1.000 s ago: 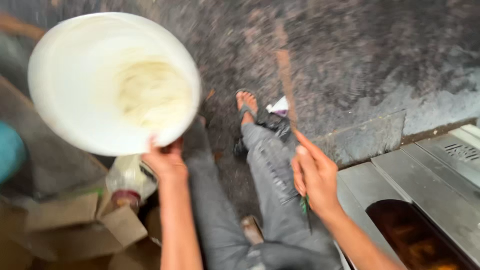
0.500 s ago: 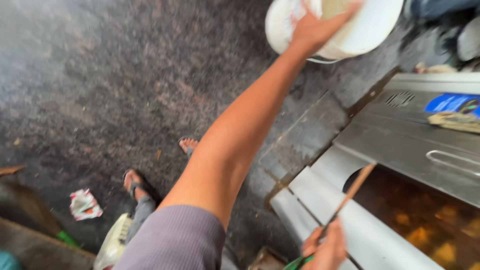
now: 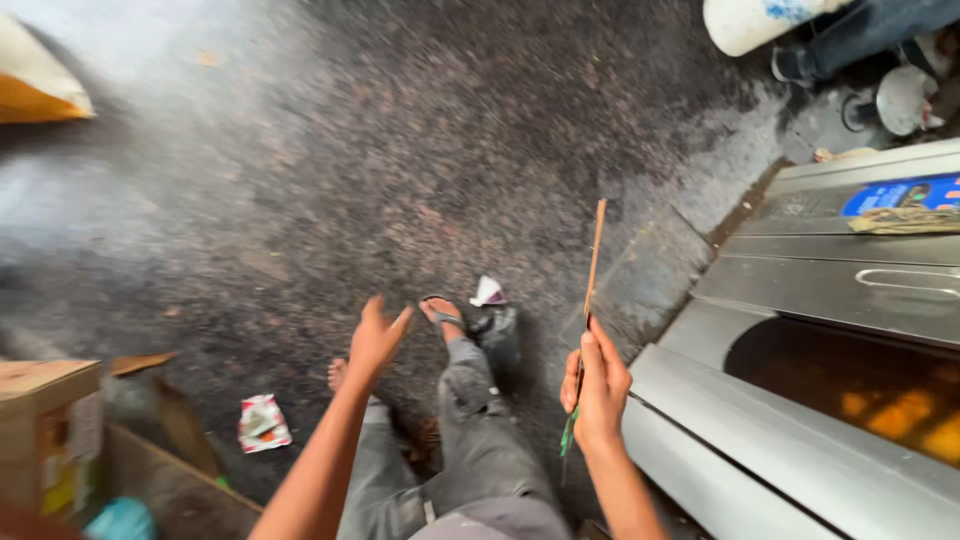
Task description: The person spreads chocolate frosting on rectangular cake layers using a long metal spatula and stacks the layers on top of each other on a work surface.
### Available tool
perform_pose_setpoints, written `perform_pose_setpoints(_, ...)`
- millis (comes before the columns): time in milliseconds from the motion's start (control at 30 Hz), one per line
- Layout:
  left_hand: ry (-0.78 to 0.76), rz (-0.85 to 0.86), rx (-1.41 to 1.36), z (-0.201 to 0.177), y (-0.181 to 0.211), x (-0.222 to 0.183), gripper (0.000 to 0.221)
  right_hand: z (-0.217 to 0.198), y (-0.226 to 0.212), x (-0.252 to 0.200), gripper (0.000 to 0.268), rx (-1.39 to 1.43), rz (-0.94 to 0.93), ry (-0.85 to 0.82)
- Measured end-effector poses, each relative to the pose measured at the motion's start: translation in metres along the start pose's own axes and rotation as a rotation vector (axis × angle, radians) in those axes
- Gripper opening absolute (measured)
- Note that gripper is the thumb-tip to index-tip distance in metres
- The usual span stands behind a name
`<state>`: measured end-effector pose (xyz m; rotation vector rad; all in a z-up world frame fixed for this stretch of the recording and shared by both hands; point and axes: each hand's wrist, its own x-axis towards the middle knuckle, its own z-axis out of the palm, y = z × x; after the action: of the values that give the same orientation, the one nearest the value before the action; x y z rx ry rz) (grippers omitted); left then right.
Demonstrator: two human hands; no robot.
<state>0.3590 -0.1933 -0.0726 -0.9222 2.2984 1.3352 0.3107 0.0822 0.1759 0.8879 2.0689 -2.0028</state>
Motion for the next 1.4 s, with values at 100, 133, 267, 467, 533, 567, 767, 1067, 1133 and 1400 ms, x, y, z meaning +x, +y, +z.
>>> perform_pose_setpoints(100,0.038,-0.254,-0.137,-0.067,-0.067,-0.078,0.078,0.028,-0.004,-0.039,0.046,0.029,-0.032,-0.198)
perform_pose_setpoints(133,0.066,-0.286,-0.178,-0.086,-0.083,-0.1,0.074,0.038,-0.007,-0.049,0.047,0.046,-0.033,-0.232)
perform_pose_setpoints(267,0.168,-0.272,-0.37,-0.127,-0.116,-0.15,0.068,0.068,-0.017,-0.098,0.047,0.039,-0.107,-0.362)
perform_pose_setpoints(467,0.214,-0.072,-0.639,-0.154,-0.097,-0.169,0.055,0.092,-0.033,-0.152,0.044,-0.022,-0.272,-0.615)
perform_pose_setpoints(533,0.246,0.003,-0.681,-0.166,-0.077,-0.183,0.053,0.096,-0.036,-0.161,0.043,-0.034,-0.296,-0.688)
perform_pose_setpoints(567,0.263,0.081,-0.717,-0.173,-0.066,-0.194,0.051,0.097,-0.037,-0.164,0.042,-0.046,-0.319,-0.744)
perform_pose_setpoints(767,0.491,0.085,-0.818,-0.209,-0.023,-0.285,0.046,0.125,-0.047,-0.167,0.043,-0.088,-0.295,-1.001)
perform_pose_setpoints(1067,1.049,-0.17,-1.042,-0.216,-0.07,-0.437,0.041,0.191,-0.055,-0.189,0.044,-0.238,-0.285,-1.365)
perform_pose_setpoints(1133,1.171,-0.209,-1.089,-0.22,-0.075,-0.469,0.042,0.201,-0.054,-0.201,0.045,-0.273,-0.278,-1.435)
perform_pose_setpoints(1400,1.524,-0.645,-0.393,-0.258,-0.148,-0.546,0.053,0.252,-0.036,-0.298,0.049,-0.371,-0.397,-1.615)
